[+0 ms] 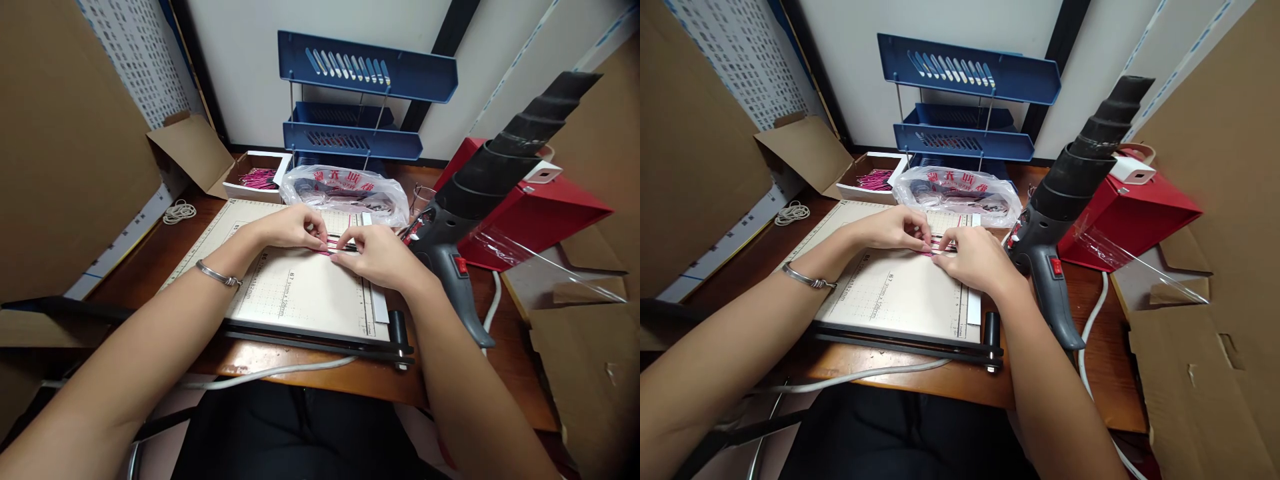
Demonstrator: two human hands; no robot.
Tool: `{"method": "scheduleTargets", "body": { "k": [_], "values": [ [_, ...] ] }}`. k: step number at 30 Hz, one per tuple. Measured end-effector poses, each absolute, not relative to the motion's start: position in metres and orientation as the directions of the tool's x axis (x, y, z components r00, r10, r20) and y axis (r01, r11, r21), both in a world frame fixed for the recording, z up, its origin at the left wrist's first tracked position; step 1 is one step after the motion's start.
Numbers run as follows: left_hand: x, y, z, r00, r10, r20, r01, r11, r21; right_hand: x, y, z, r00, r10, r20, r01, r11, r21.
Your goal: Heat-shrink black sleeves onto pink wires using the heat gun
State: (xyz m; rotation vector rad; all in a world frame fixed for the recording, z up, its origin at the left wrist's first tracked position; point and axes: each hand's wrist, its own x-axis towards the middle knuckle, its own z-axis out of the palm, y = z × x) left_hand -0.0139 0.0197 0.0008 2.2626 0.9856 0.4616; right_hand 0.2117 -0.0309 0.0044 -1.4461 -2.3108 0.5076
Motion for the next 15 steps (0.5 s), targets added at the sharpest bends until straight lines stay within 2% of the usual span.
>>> {"method": "scheduleTargets", "body": {
  "k": [7,11,15],
  "values": [
    [-0.001,0.019,-0.008,0.661,0.744,0.093,0.526,-0.548,0.651,0.216,-0.027,0.002,-0.386,0.918,0.095,0.8,0.384,-0.461],
    [0.003,0.019,-0.009,0.667,0.729,0.154,0.525,-0.607,0.597,0.217,-0.026,0.001,-0.397,0.913,0.091,0.789,0.39,-0.474],
    [-0.005,0.02,-0.004,0.61,0.765,0.208,0.526,-0.587,0.615,0.22,-0.024,0.0,-0.384,0.919,0.091,0.787,0.378,-0.487]
  ]
}}
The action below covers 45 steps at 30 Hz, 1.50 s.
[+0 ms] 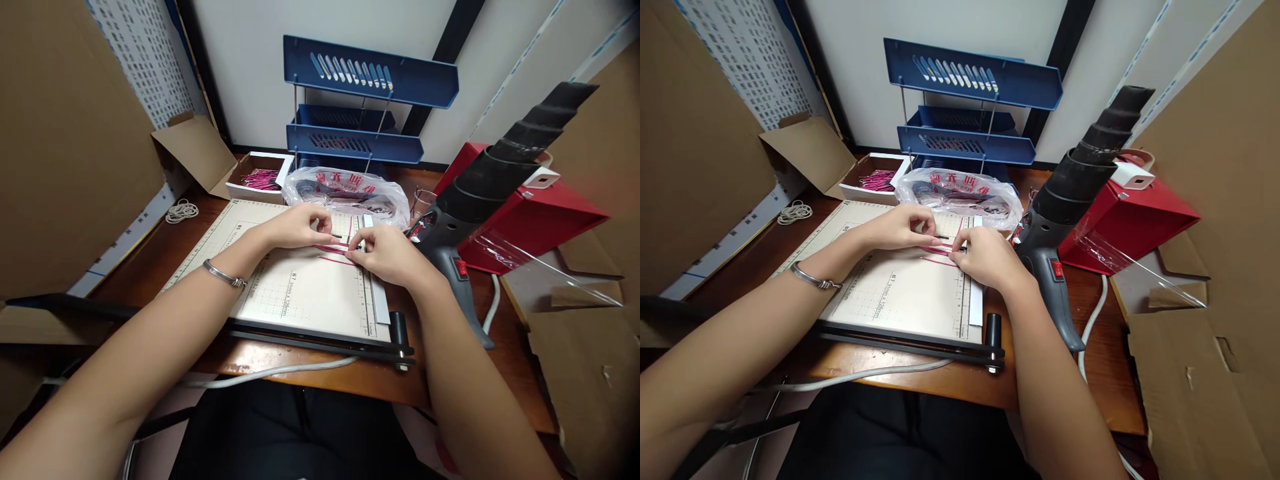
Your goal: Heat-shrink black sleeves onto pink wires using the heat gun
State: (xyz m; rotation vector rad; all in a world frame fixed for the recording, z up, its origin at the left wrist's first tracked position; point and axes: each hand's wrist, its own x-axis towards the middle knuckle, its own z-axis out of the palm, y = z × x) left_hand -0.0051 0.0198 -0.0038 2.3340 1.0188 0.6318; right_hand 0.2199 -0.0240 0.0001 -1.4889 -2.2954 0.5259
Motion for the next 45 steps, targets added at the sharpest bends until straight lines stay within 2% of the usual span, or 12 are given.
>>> {"method": "scheduleTargets", "body": {
  "k": [7,12,21,35,37,41,43,45],
  "values": [
    [-0.019,0.025,0.0,0.522,0.822,0.227,0.61,-0.546,0.575,0.22,-0.022,0.001,-0.342,0.932,0.119,0.79,0.354,-0.501],
    [-0.018,0.026,-0.004,0.562,0.809,0.173,0.627,-0.553,0.549,0.219,-0.021,-0.002,-0.233,0.956,0.177,0.831,0.29,-0.474],
    [-0.001,0.024,-0.011,0.601,0.776,0.191,0.574,-0.586,0.572,0.214,-0.021,-0.006,-0.091,0.989,0.12,0.899,0.134,-0.417],
    [0.017,0.018,-0.012,0.613,0.761,0.212,0.541,-0.601,0.588,0.212,-0.021,-0.009,-0.088,0.986,0.14,0.91,0.137,-0.392],
    [0.022,0.017,-0.013,0.604,0.763,0.231,0.563,-0.613,0.554,0.211,-0.02,-0.01,-0.099,0.984,0.145,0.907,0.149,-0.393],
    [0.023,0.016,-0.013,0.576,0.755,0.312,0.643,-0.655,0.397,0.212,-0.019,-0.01,-0.112,0.985,0.133,0.895,0.158,-0.417],
    [0.018,0.017,-0.013,0.536,0.767,0.354,0.668,-0.641,0.378,0.213,-0.019,-0.009,-0.118,0.985,0.128,0.886,0.163,-0.434],
    [0.012,0.02,-0.012,0.497,0.781,0.377,0.669,-0.622,0.408,0.214,-0.019,-0.009,-0.128,0.984,0.128,0.88,0.172,-0.443]
  ]
}}
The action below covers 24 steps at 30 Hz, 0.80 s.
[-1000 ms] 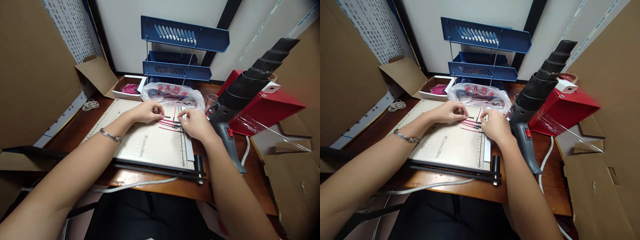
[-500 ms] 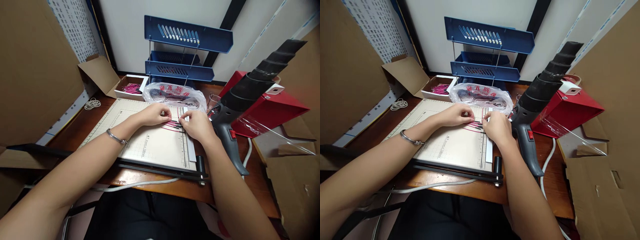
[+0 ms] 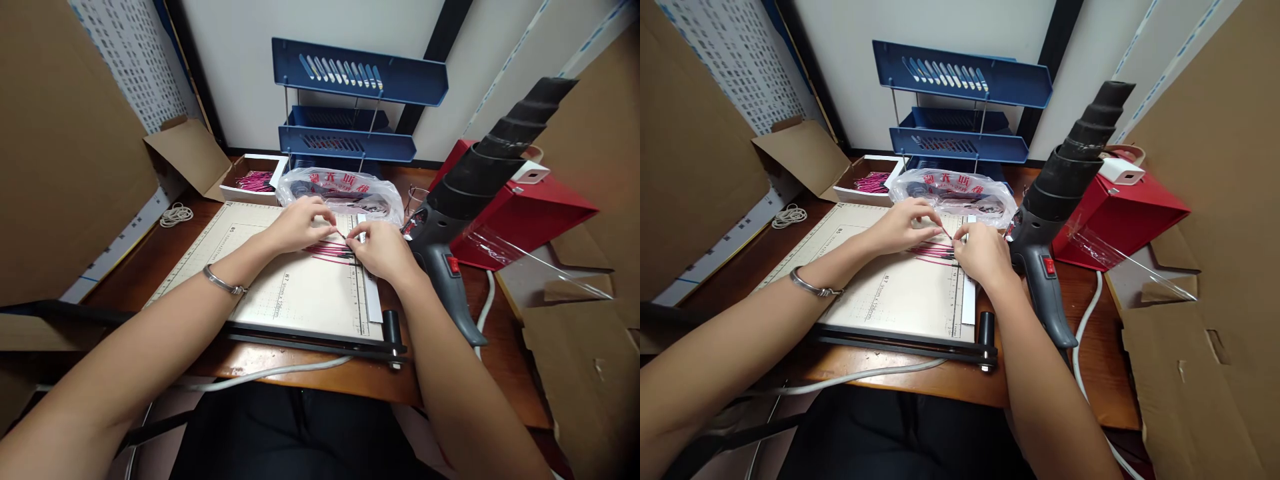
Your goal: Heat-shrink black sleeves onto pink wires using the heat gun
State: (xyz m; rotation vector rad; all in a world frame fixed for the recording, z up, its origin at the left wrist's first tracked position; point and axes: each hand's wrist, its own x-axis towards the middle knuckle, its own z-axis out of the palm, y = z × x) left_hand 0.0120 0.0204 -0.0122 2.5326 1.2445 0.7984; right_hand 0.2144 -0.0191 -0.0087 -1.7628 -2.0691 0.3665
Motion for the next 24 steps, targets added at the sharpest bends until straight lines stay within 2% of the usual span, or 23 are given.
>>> {"method": "scheduleTargets", "body": {
  "k": [8,13,17,24],
  "values": [
    [0.0068,0.0242,-0.0135,0.577,0.772,0.266,0.607,-0.623,0.493,0.2138,-0.0207,-0.0059,-0.107,0.989,0.106,0.89,0.143,-0.433],
    [0.0122,0.0214,-0.0153,0.565,0.785,0.255,0.585,-0.599,0.547,0.2128,-0.0212,-0.0053,-0.112,0.989,0.093,0.889,0.142,-0.435],
    [0.0133,0.0203,-0.0142,0.574,0.777,0.257,0.6,-0.613,0.514,0.2128,-0.021,-0.0054,-0.097,0.993,0.071,0.898,0.118,-0.424],
    [0.0095,0.0159,-0.0073,0.683,0.68,0.267,0.561,-0.722,0.405,0.2142,-0.0193,-0.0066,-0.117,0.99,0.083,0.904,0.14,-0.404]
  ]
}}
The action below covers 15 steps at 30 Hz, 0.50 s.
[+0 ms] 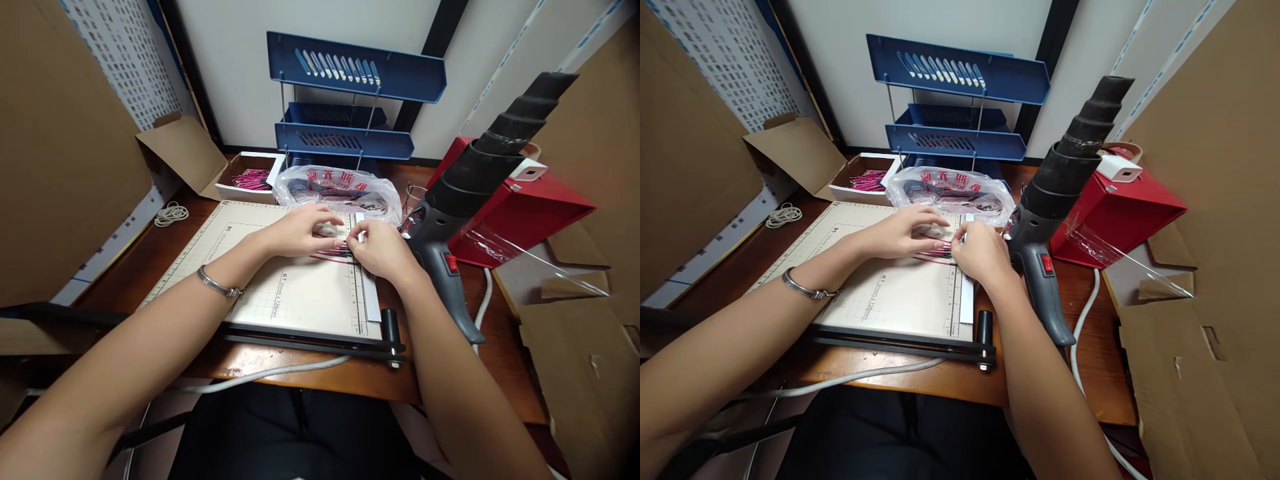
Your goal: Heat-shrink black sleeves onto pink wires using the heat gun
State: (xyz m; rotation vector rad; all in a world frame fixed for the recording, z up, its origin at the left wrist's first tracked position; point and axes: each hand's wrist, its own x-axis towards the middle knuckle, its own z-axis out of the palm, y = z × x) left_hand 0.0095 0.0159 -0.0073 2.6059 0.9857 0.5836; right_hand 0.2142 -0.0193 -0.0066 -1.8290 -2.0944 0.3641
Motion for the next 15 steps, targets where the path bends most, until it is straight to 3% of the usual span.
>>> {"method": "scheduleTargets", "body": {
  "k": [10,15],
  "values": [
    [0.022,0.001,-0.006,0.769,0.639,-0.02,0.606,-0.718,0.341,0.216,-0.018,-0.009,-0.119,0.985,0.122,0.891,0.16,-0.424],
    [0.025,0.002,-0.007,0.74,0.671,-0.05,0.651,-0.695,0.306,0.214,-0.019,-0.008,-0.129,0.987,0.096,0.885,0.158,-0.437]
  ]
}}
